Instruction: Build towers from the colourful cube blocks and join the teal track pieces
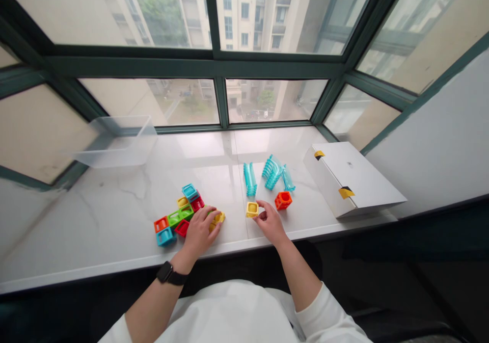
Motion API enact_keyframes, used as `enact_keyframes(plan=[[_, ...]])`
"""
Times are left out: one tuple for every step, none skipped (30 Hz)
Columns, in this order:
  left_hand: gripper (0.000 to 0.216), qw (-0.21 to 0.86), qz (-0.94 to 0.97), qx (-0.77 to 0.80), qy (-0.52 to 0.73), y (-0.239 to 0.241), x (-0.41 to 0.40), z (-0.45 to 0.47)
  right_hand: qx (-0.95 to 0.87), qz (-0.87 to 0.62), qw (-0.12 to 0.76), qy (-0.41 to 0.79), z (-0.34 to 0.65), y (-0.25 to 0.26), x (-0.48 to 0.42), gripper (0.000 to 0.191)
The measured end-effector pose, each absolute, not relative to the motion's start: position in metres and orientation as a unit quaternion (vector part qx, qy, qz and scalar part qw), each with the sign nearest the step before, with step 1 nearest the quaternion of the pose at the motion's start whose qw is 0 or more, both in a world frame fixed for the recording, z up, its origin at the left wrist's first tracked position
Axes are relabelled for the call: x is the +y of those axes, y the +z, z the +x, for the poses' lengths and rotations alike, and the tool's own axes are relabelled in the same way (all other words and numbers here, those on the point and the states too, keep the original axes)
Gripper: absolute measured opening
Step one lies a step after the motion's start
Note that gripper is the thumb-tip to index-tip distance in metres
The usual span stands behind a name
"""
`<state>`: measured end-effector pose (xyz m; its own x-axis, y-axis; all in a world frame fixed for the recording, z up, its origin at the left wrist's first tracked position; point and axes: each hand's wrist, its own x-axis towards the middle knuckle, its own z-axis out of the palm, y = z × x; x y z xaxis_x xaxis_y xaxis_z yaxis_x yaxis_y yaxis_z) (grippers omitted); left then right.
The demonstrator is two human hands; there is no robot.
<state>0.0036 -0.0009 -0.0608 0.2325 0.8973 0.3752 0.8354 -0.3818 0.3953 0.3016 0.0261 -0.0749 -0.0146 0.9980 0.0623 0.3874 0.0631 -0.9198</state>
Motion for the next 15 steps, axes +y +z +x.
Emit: enact_keyframes(plan=[[0.027, 0.054, 0.783, 0.553, 0.278, -0.061, -0.001, 0.004, -0.608, -0.573, 0.405, 0.371, 0.302, -0.076, 0.027, 0.055], [0.027, 0.054, 0.784, 0.554, 0.277, -0.061, -0.001, 0.004, -0.610, -0.575, 0.405, 0.366, 0.302, -0.076, 0.028, 0.054], [0.027, 0.053, 0.784, 0.554, 0.277, -0.061, -0.001, 0.004, -0.612, -0.575, 0.405, 0.362, 0.302, -0.077, 0.029, 0.054], [0.027, 0.052, 0.783, 0.554, 0.276, -0.061, -0.001, 0.003, -0.613, -0.576, 0.404, 0.359, 0.302, -0.078, 0.030, 0.054], [0.027, 0.052, 0.783, 0.555, 0.276, -0.060, -0.001, 0.004, -0.615, -0.576, 0.404, 0.356, 0.302, -0.079, 0.031, 0.054], [0.027, 0.051, 0.783, 0.556, 0.275, -0.060, -0.001, 0.004, -0.616, -0.577, 0.403, 0.354, 0.303, -0.080, 0.033, 0.053], [0.027, 0.051, 0.783, 0.556, 0.274, -0.060, -0.001, 0.004, -0.617, -0.578, 0.401, 0.352, 0.303, -0.081, 0.034, 0.053], [0.027, 0.052, 0.783, 0.556, 0.273, -0.060, -0.001, 0.003, -0.618, -0.581, 0.399, 0.350, 0.304, -0.082, 0.035, 0.053], [0.027, 0.052, 0.783, 0.557, 0.272, -0.060, -0.001, 0.003, -0.618, -0.584, 0.395, 0.348, 0.304, -0.083, 0.036, 0.053], [0.027, 0.053, 0.782, 0.557, 0.273, -0.060, -0.001, 0.003, -0.619, -0.588, 0.390, 0.346, 0.305, -0.084, 0.037, 0.052], [0.028, 0.053, 0.782, 0.557, 0.273, -0.060, -0.001, 0.003, -0.620, -0.591, 0.384, 0.344, 0.305, -0.085, 0.038, 0.052], [0.028, 0.053, 0.782, 0.557, 0.275, -0.060, -0.001, 0.003, -0.623, -0.594, 0.378, 0.342, 0.305, -0.085, 0.039, 0.052], [0.028, 0.052, 0.782, 0.556, 0.276, -0.060, -0.001, 0.003, -0.625, -0.595, 0.373, 0.340, 0.305, -0.085, 0.040, 0.052], [0.028, 0.051, 0.782, 0.556, 0.277, -0.061, -0.001, 0.003, -0.627, -0.597, 0.369, 0.338, 0.305, -0.086, 0.041, 0.052], [0.028, 0.050, 0.782, 0.555, 0.278, -0.061, -0.001, 0.003, -0.629, -0.597, 0.366, 0.336, 0.305, -0.086, 0.043, 0.051]])
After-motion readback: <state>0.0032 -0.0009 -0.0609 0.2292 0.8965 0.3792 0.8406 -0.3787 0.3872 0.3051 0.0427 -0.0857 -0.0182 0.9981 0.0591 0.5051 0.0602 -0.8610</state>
